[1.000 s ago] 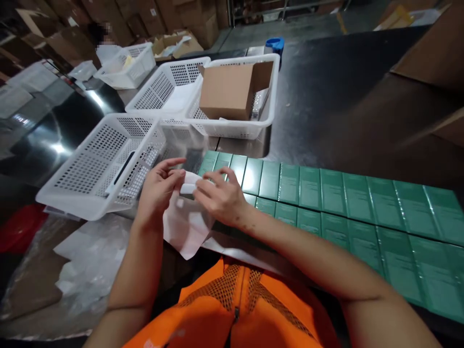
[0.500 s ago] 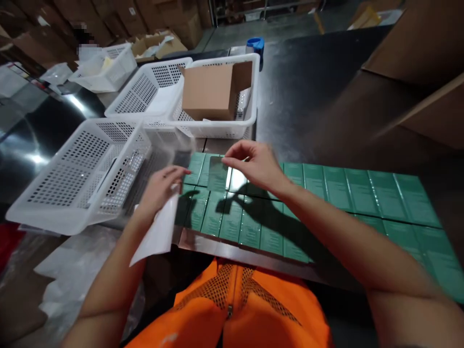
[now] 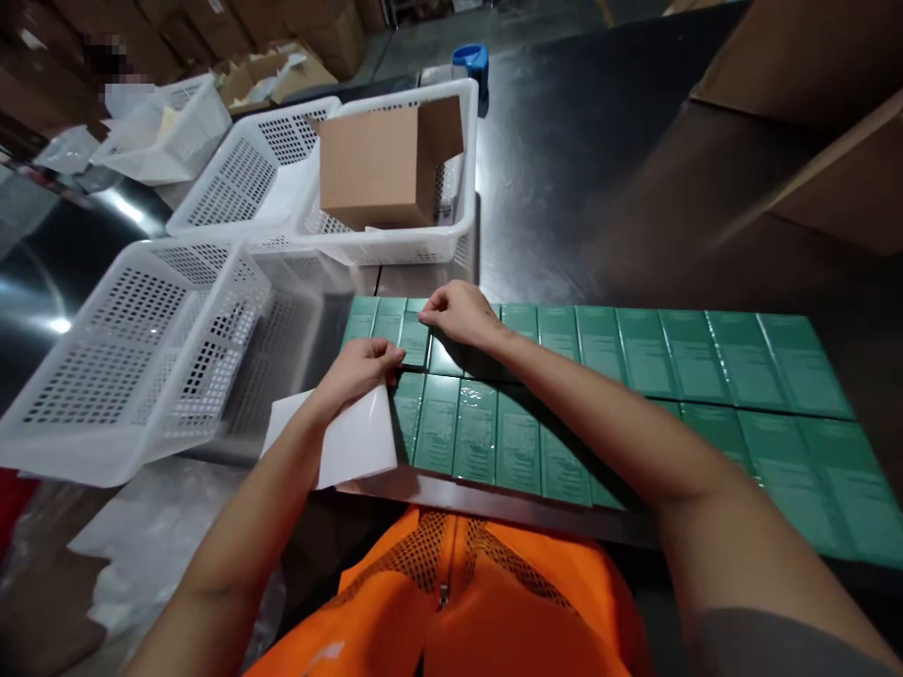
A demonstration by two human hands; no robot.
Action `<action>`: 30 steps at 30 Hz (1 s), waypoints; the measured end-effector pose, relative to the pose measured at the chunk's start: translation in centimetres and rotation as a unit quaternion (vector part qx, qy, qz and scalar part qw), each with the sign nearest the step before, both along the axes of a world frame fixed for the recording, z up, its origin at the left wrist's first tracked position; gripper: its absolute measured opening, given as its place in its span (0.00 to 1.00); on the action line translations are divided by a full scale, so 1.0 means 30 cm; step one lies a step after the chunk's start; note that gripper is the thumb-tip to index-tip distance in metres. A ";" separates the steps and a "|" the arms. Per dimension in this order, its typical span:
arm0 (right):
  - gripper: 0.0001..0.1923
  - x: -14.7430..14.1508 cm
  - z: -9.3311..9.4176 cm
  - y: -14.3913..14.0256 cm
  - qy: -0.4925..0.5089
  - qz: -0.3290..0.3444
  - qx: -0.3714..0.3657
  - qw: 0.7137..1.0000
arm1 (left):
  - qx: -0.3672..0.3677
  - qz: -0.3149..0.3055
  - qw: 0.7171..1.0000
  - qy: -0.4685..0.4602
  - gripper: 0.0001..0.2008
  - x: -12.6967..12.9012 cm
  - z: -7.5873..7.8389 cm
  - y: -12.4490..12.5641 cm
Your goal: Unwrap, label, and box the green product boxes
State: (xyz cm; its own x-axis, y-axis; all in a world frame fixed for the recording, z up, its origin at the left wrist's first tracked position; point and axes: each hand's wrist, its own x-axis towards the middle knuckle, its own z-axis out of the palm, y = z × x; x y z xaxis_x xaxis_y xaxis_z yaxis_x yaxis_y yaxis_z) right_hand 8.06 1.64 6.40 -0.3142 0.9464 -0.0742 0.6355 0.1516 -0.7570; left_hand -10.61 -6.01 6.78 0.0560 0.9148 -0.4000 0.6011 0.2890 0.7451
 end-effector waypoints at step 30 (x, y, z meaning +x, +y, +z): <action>0.25 -0.076 0.067 0.052 -0.284 0.029 -0.010 0.958 | 0.221 0.402 0.886 -0.074 0.15 -0.377 0.220 -0.432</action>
State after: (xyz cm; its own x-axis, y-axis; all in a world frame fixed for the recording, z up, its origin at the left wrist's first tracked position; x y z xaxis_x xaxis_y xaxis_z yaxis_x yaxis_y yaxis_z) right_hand 5.79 3.20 8.40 -0.2701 0.9254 -0.2660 0.9367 0.1885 -0.2952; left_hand -21.91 -18.99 13.38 -0.6616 0.7490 -0.0360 0.2196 0.2395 0.9458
